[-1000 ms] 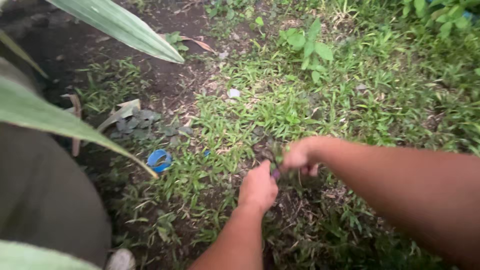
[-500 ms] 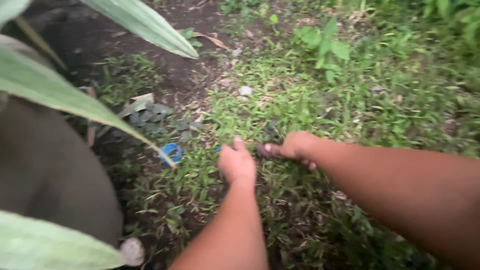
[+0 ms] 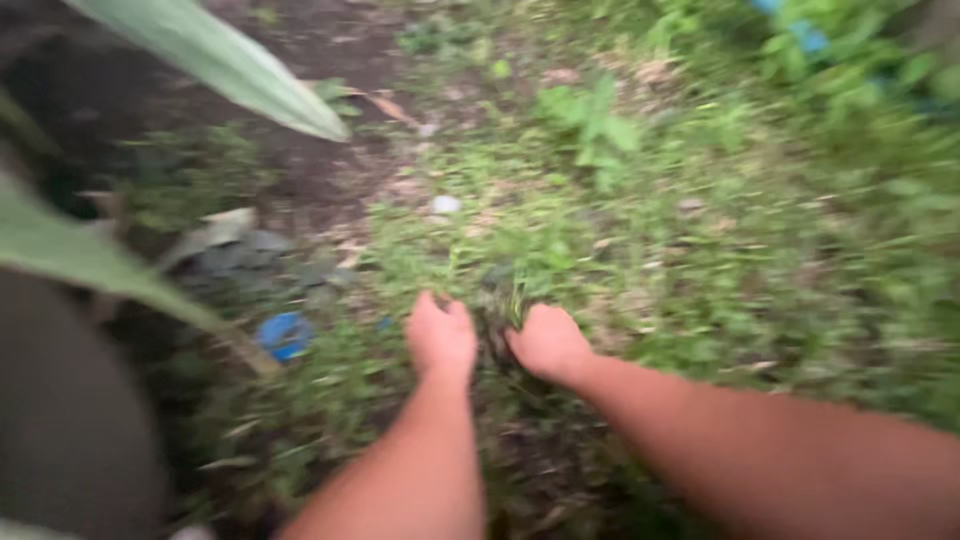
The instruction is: The person pulls weeds from a grassy area by hand, moving along the ground to clear small plants near a large planter and a garden rock.
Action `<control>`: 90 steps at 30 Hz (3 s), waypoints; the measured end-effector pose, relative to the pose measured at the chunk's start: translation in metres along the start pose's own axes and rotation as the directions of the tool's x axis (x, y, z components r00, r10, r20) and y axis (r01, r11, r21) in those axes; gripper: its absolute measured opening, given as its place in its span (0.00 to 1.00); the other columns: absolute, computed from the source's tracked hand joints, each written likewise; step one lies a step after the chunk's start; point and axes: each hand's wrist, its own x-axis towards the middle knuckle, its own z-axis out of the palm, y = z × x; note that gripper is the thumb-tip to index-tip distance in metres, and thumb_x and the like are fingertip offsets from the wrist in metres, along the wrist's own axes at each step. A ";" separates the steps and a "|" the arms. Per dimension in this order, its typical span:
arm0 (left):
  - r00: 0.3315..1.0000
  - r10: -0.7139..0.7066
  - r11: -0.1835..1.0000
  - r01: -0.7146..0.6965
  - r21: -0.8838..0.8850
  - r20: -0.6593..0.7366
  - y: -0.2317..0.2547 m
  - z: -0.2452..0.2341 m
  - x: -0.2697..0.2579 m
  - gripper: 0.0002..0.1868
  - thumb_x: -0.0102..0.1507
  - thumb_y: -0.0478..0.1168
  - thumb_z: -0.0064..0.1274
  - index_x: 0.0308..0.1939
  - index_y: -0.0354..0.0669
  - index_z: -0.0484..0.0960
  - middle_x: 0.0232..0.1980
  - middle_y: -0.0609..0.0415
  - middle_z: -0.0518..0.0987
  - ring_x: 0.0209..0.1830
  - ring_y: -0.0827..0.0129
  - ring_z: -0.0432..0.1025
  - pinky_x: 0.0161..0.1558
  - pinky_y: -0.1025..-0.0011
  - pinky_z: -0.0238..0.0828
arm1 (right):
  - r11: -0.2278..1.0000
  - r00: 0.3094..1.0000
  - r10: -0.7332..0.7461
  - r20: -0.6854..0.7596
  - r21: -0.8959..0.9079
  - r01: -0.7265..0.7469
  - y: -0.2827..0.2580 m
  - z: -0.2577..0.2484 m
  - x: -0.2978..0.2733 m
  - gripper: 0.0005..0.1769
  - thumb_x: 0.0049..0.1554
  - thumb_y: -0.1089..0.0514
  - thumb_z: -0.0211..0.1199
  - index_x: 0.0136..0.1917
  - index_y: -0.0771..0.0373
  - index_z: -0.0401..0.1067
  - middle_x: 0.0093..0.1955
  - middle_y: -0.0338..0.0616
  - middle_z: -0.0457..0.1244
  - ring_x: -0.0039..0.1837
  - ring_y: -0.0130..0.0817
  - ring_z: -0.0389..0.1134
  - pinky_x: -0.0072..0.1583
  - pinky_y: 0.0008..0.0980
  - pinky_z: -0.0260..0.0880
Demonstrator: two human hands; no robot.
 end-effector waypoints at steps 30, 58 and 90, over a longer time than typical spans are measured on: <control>0.819 0.090 0.910 -0.299 0.288 0.567 0.083 0.002 -0.115 0.13 0.62 0.43 0.55 0.46 0.40 0.85 0.51 0.37 0.82 0.54 0.44 0.77 0.55 0.52 0.75 | 0.949 0.953 0.175 0.246 -0.299 -0.097 0.088 -0.110 0.096 0.40 0.55 0.31 0.64 0.70 0.58 0.63 0.53 0.59 0.72 0.49 0.56 0.79 0.50 0.51 0.80; 0.944 0.270 0.945 -0.298 0.137 0.188 0.042 0.043 -0.035 0.21 0.62 0.47 0.56 0.57 0.45 0.79 0.53 0.36 0.81 0.54 0.42 0.75 0.56 0.52 0.72 | 0.995 0.997 -0.073 0.031 -0.061 0.075 0.081 -0.173 0.067 0.25 0.55 0.41 0.62 0.44 0.64 0.85 0.39 0.59 0.73 0.41 0.52 0.75 0.48 0.47 0.74; 0.950 0.313 0.944 -0.309 0.119 -0.015 0.076 0.095 0.019 0.10 0.60 0.35 0.54 0.44 0.35 0.81 0.44 0.35 0.82 0.46 0.43 0.78 0.51 0.51 0.74 | 0.906 0.828 0.220 0.515 -0.423 0.023 0.093 -0.115 -0.019 0.14 0.57 0.64 0.54 0.49 0.77 0.75 0.51 0.63 0.71 0.39 0.50 0.75 0.41 0.44 0.78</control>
